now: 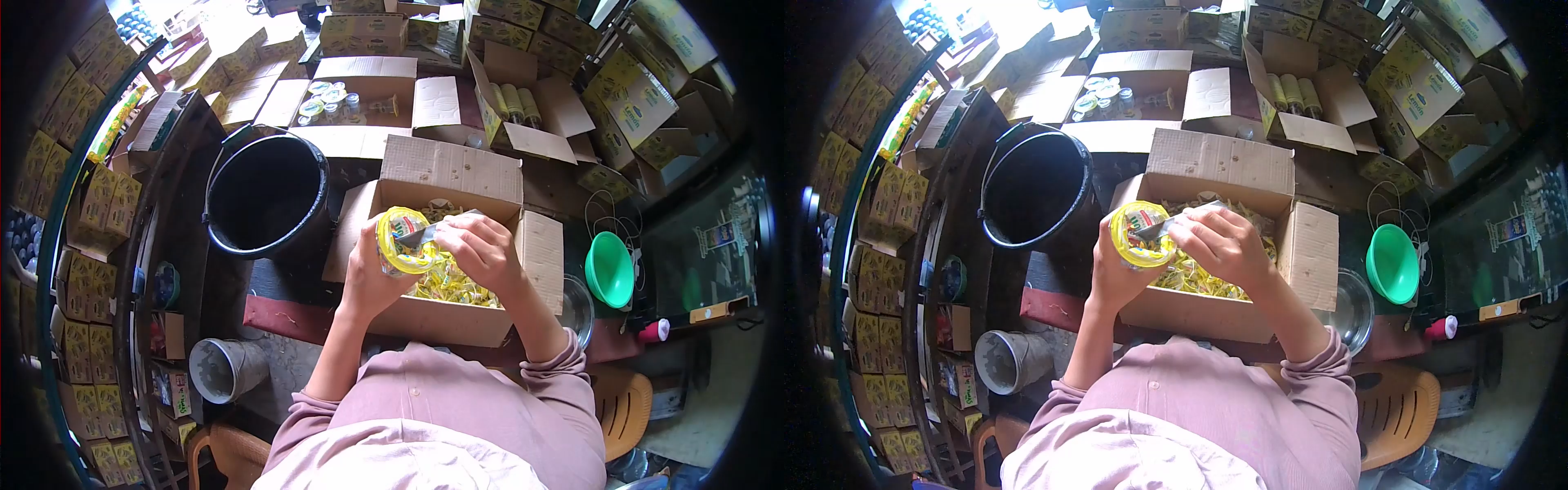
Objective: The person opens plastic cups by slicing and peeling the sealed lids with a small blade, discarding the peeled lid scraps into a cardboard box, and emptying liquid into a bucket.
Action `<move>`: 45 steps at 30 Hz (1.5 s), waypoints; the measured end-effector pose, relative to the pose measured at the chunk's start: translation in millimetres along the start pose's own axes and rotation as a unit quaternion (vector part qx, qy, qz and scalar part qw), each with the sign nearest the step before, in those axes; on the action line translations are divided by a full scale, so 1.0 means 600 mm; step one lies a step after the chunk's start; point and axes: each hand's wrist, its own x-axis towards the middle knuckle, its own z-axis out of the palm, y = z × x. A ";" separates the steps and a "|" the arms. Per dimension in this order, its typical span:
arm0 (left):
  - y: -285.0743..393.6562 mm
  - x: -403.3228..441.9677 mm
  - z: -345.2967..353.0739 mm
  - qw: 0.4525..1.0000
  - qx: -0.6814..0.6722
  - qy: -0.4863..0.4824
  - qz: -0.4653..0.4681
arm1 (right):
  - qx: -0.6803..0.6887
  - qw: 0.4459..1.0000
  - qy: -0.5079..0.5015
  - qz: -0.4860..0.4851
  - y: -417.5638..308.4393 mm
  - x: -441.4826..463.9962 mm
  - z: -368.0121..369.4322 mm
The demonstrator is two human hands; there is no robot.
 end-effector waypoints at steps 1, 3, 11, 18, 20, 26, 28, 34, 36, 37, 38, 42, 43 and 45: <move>-0.004 0.000 0.002 1.000 -0.001 0.002 0.002 | 0.008 1.000 0.000 -0.002 0.000 0.001 0.000; -0.009 0.000 0.004 1.000 -0.010 0.000 -0.004 | 0.024 1.000 0.002 -0.007 -0.002 0.002 -0.001; -0.003 0.003 -0.002 0.998 -0.030 -0.030 -0.043 | 0.032 0.999 0.025 0.007 0.004 -0.004 0.009; 0.006 0.011 -0.005 0.994 -0.048 -0.076 -0.068 | 0.065 0.996 0.052 0.025 0.008 -0.012 0.021; 0.009 0.012 -0.005 0.990 -0.063 -0.097 -0.075 | 0.066 0.996 0.058 0.033 0.011 -0.012 0.024; -0.020 0.012 0.000 0.952 -0.221 -0.196 -0.087 | 0.081 0.993 0.064 0.051 0.017 -0.023 0.028; -0.023 0.018 -0.002 0.938 -0.250 -0.229 -0.078 | 0.082 0.993 0.068 0.048 0.018 -0.024 0.029; -0.017 0.027 -0.005 0.853 -0.365 -0.338 -0.160 | 0.071 0.995 0.065 0.021 0.019 -0.020 0.019; -0.018 0.028 -0.003 0.808 -0.407 -0.374 -0.203 | 0.072 0.995 0.062 0.036 0.018 -0.022 0.018; -0.021 0.029 -0.001 0.791 -0.424 -0.386 -0.212 | 0.073 0.994 0.064 0.040 0.018 -0.024 0.019; -0.023 0.030 0.002 0.775 -0.441 -0.397 -0.220 | 0.074 0.994 0.067 0.044 0.018 -0.025 0.020; -0.039 0.031 0.020 0.662 -0.558 -0.456 -0.204 | 0.095 0.991 0.080 0.057 0.018 -0.022 0.021; -0.041 0.033 0.020 0.673 -0.553 -0.444 -0.210 | 0.082 0.992 0.082 0.059 0.020 -0.021 0.021; -0.047 0.036 0.018 0.693 -0.542 -0.421 -0.223 | 0.057 0.993 0.085 0.065 0.024 -0.023 0.023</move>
